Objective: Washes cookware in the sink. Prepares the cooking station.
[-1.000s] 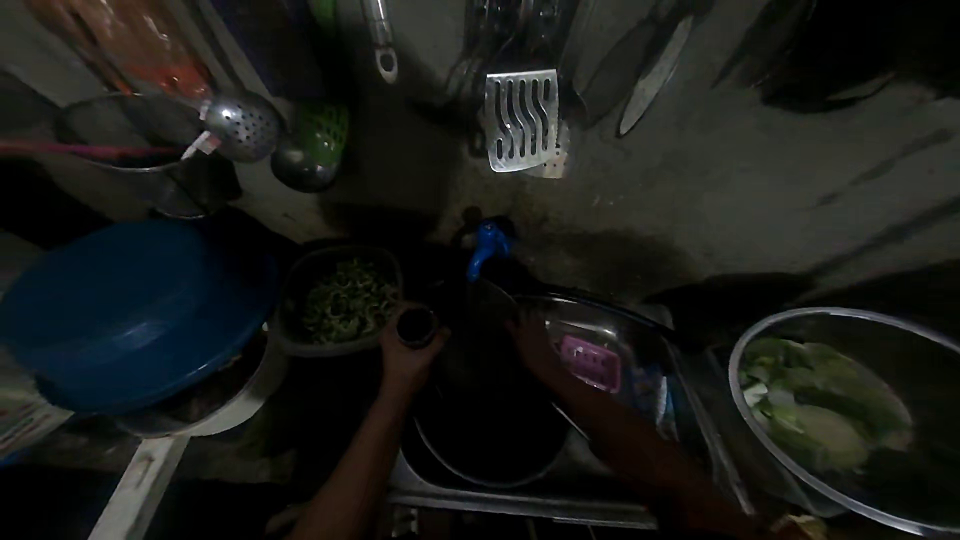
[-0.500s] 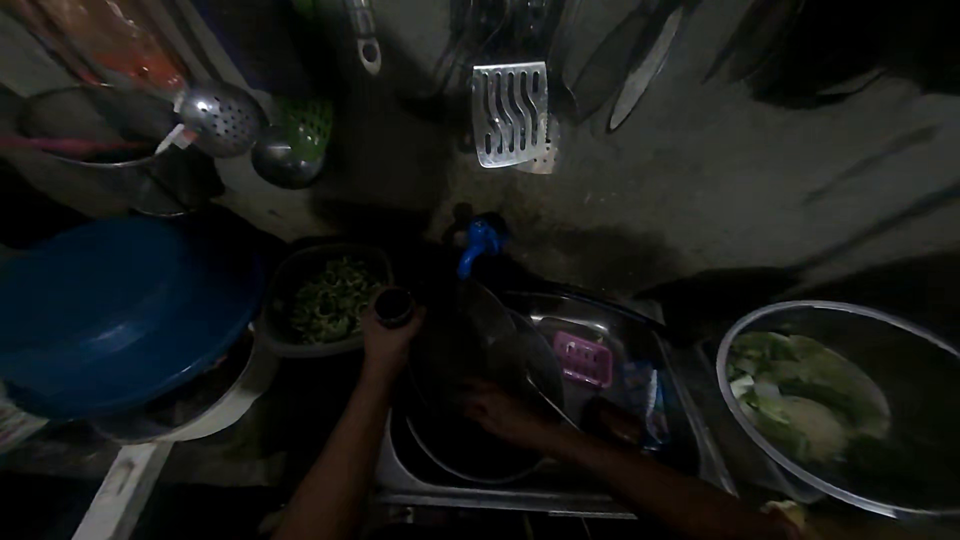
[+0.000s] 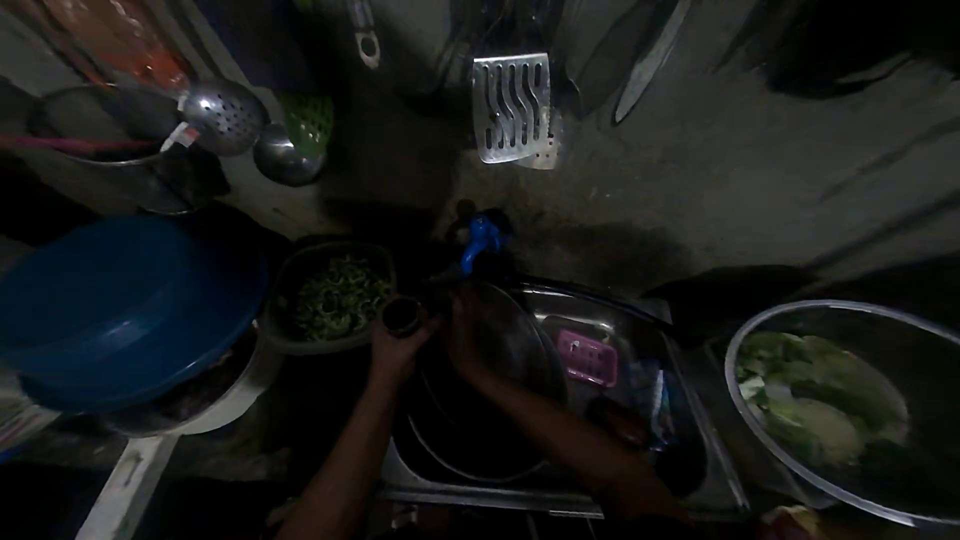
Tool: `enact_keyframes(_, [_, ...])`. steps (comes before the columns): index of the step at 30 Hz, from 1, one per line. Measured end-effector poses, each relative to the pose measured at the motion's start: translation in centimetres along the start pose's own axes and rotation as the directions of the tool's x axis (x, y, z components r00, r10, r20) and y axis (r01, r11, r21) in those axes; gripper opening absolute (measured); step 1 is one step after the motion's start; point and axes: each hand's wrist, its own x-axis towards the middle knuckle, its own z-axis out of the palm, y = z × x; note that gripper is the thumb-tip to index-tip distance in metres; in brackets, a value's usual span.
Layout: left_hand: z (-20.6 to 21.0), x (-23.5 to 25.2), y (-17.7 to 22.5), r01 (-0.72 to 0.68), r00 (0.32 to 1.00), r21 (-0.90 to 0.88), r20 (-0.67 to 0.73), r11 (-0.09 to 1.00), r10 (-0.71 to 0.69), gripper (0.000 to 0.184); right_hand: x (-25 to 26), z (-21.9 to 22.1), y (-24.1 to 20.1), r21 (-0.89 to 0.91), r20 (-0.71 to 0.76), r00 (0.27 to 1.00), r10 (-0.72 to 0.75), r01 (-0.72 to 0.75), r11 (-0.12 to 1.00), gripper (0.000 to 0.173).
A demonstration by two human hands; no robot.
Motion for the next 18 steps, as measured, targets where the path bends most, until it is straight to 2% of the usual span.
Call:
enact_keyframes(3, [0.3, 0.9, 0.4, 0.029, 0.999, 0.049, -0.043, 0.998, -0.027, 0.050, -3.5, -0.9, -4.2, 0.319, 0.154, 0.984, 0.085, -0.131, 0.939, 0.049])
enact_keyframes(6, [0.7, 1.6, 0.3, -0.004, 0.999, 0.129, -0.039, 0.992, 0.009, 0.050, -6.7, -3.0, -5.3, 0.353, 0.346, 0.931, 0.120, -0.247, 0.902, 0.053])
enact_keyframes(8, [0.7, 2.0, 0.5, -0.004, 0.999, 0.175, -0.042, 0.985, 0.011, 0.050, -8.5, -4.9, -4.4, 0.226, 0.467, 0.880, 0.086, -0.213, 0.951, 0.050])
enact_keyframes(11, [0.5, 2.3, 0.9, -0.003, 0.999, 0.159, -0.048, 0.987, 0.010, 0.048, -10.2, -7.7, 0.0, -0.018, 0.584, 0.811, -0.033, 0.053, 0.998, 0.039])
enact_keyframes(12, [0.4, 2.3, 0.8, -0.024, 0.999, 0.151, -0.035, 0.988, 0.029, 0.046, -10.1, -8.9, 1.8, -0.118, 0.612, 0.790, -0.048, 0.152, 0.981, 0.038])
enact_keyframes(14, [0.3, 2.0, 1.0, -0.061, 0.998, 0.168, 0.009, 0.984, 0.061, 0.044, -9.0, -11.0, 6.6, -0.300, 0.595, 0.794, -0.121, 0.360, 0.883, 0.035])
enact_keyframes(15, [0.4, 1.8, 1.2, -0.083, 0.996, 0.191, 0.031, 0.978, 0.078, 0.044, -7.9, -12.3, 8.4, -0.388, 0.586, 0.802, -0.118, 0.404, 0.828, 0.032])
enact_keyframes(17, [0.4, 1.2, 1.2, -0.094, 0.995, 0.214, 0.049, 0.972, 0.086, 0.043, -5.6, -15.4, 8.5, -0.582, 0.550, 0.832, 0.077, 0.315, 0.750, 0.034])
enact_keyframes(18, [0.4, 1.1, 1.2, -0.077, 0.997, 0.215, 0.033, 0.974, 0.072, 0.044, -4.6, -16.8, 8.3, -0.680, 0.477, 0.862, 0.173, 0.238, 0.693, 0.037])
